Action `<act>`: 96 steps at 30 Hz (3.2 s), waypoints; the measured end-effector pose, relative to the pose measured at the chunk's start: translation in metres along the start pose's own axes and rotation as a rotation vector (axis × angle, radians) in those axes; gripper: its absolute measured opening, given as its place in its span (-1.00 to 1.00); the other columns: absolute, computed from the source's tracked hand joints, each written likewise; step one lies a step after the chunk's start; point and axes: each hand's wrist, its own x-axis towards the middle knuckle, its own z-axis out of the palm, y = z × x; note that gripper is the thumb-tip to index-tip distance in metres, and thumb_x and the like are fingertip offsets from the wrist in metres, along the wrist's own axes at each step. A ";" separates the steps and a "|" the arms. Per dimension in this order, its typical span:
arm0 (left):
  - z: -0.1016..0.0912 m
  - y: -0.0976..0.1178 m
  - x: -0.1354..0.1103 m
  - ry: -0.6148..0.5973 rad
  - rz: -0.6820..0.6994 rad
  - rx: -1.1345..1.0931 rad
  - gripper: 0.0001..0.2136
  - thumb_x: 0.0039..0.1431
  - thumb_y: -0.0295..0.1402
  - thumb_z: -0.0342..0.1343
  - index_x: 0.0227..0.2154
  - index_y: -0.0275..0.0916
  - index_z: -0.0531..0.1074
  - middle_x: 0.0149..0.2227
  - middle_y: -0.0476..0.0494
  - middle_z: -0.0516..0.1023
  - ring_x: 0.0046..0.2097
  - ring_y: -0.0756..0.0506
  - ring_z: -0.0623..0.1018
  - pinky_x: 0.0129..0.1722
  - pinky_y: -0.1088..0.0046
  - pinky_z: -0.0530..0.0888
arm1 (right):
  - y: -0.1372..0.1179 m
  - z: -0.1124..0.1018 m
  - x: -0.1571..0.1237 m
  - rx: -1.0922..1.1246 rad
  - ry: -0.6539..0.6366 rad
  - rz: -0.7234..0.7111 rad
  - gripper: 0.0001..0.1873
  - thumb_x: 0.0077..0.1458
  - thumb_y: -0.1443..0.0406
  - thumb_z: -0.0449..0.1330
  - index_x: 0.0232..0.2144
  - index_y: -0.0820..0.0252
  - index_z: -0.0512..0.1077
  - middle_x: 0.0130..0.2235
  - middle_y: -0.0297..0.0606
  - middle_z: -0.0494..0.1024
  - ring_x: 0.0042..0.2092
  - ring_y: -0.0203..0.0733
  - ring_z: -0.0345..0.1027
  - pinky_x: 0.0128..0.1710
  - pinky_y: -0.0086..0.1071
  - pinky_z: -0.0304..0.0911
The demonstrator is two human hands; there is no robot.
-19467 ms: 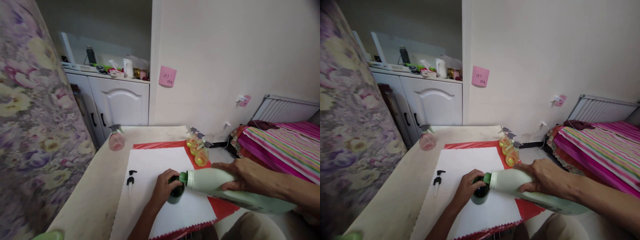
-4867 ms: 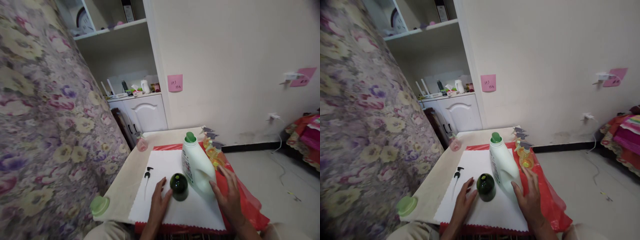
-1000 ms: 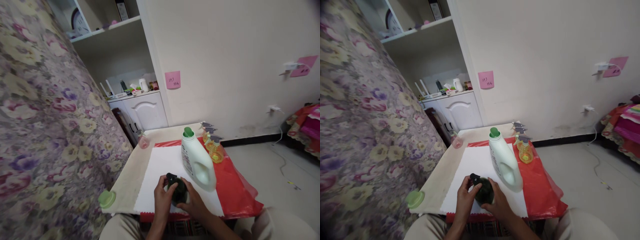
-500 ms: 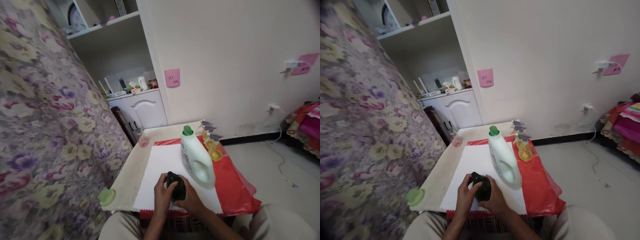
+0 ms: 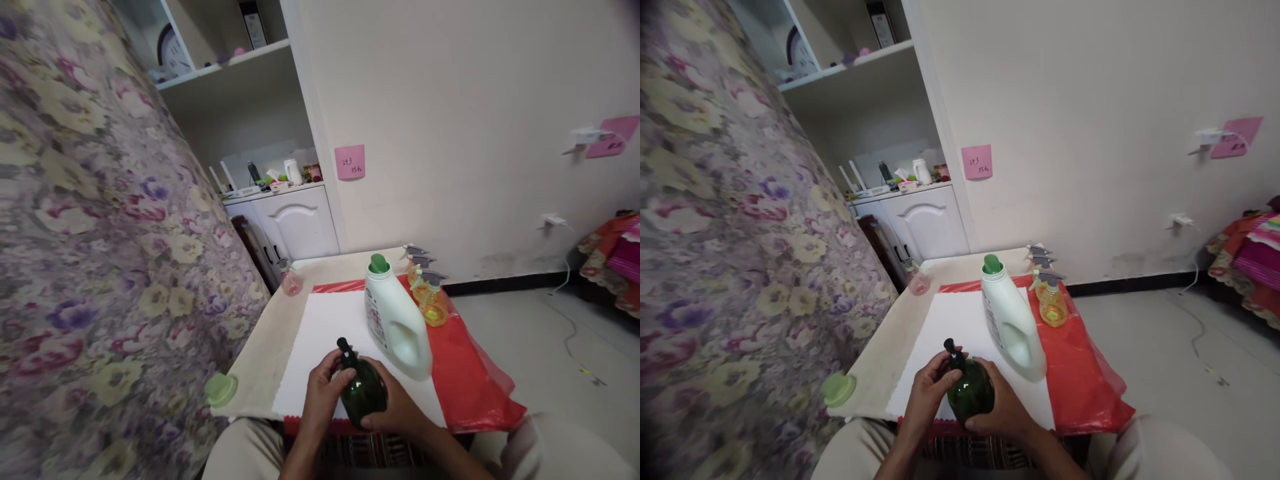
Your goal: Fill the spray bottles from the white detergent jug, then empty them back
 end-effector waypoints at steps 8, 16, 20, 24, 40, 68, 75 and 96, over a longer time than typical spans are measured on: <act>-0.003 0.019 -0.009 -0.092 0.020 0.017 -0.65 0.09 -0.15 0.19 -0.10 -0.22 0.51 -0.12 -0.20 0.64 -0.03 -0.24 0.56 0.05 0.24 0.40 | -0.018 -0.003 0.000 0.231 -0.156 0.051 0.05 -0.35 0.16 0.49 0.19 0.12 0.17 0.22 -0.05 0.31 0.23 0.17 0.15 0.20 0.04 0.02; -0.002 0.008 -0.002 0.021 0.006 0.056 -0.65 0.01 -0.13 0.25 -0.18 -0.22 0.56 -0.23 -0.12 0.64 -0.14 -0.18 0.54 -0.07 0.35 0.40 | -0.004 -0.006 -0.004 0.316 -0.111 0.115 -0.05 -0.42 0.24 0.51 0.07 0.10 0.22 0.08 -0.14 0.41 0.09 0.11 0.28 0.09 -0.04 0.11; -0.003 0.010 -0.002 -0.015 0.013 0.036 -0.65 0.05 -0.17 0.22 -0.12 -0.21 0.55 -0.18 -0.13 0.62 -0.10 -0.18 0.53 -0.02 0.34 0.38 | -0.013 -0.005 -0.004 0.499 -0.197 0.158 -0.16 -0.39 0.30 0.47 0.02 0.13 0.29 -0.05 -0.21 0.49 -0.03 0.02 0.35 -0.06 -0.18 0.21; -0.001 0.013 -0.006 -0.019 0.040 -0.080 -0.66 0.07 -0.21 0.22 -0.10 -0.21 0.51 -0.16 -0.15 0.62 -0.10 -0.17 0.56 0.00 0.31 0.39 | -0.028 -0.001 -0.005 0.670 -0.254 0.187 -0.26 -0.28 0.33 0.38 0.03 0.14 0.33 -0.06 -0.21 0.51 -0.07 -0.02 0.38 -0.18 -0.27 0.26; 0.011 0.019 -0.007 0.044 -0.015 -0.174 -0.60 -0.08 -0.20 0.33 -0.15 -0.25 0.54 -0.18 -0.19 0.64 -0.14 -0.17 0.58 -0.07 0.34 0.43 | -0.009 0.001 -0.009 0.928 -0.195 0.243 -0.32 -0.20 0.31 0.27 0.07 0.19 0.36 -0.14 -0.17 0.59 -0.15 -0.03 0.46 -0.14 -0.24 0.30; 0.039 0.030 -0.025 0.172 -0.024 -0.245 -0.64 -0.06 -0.19 0.31 -0.19 -0.22 0.50 -0.10 -0.19 0.61 -0.08 -0.20 0.57 -0.11 0.35 0.46 | -0.007 -0.008 -0.007 0.949 -0.236 0.240 -0.29 -0.30 0.38 0.23 0.04 0.22 0.39 -0.07 -0.16 0.58 -0.11 -0.03 0.45 -0.19 -0.30 0.33; 0.027 0.030 -0.024 0.067 -0.004 -0.240 -0.60 0.00 -0.16 0.27 -0.11 -0.22 0.47 -0.11 -0.24 0.62 -0.08 -0.21 0.58 -0.04 0.27 0.46 | -0.011 -0.006 -0.007 0.955 -0.226 0.232 -0.32 -0.31 0.36 0.24 0.00 0.19 0.43 -0.08 -0.19 0.59 -0.09 -0.02 0.45 -0.23 -0.34 0.32; 0.025 0.030 -0.018 0.095 0.007 -0.193 -0.65 -0.03 -0.19 0.30 -0.19 -0.24 0.50 -0.10 -0.28 0.63 -0.09 -0.22 0.57 -0.10 0.33 0.45 | -0.033 -0.003 -0.001 0.757 -0.205 0.128 -0.22 -0.31 0.39 0.36 0.07 0.18 0.37 0.04 -0.15 0.51 0.01 0.00 0.38 -0.13 -0.29 0.29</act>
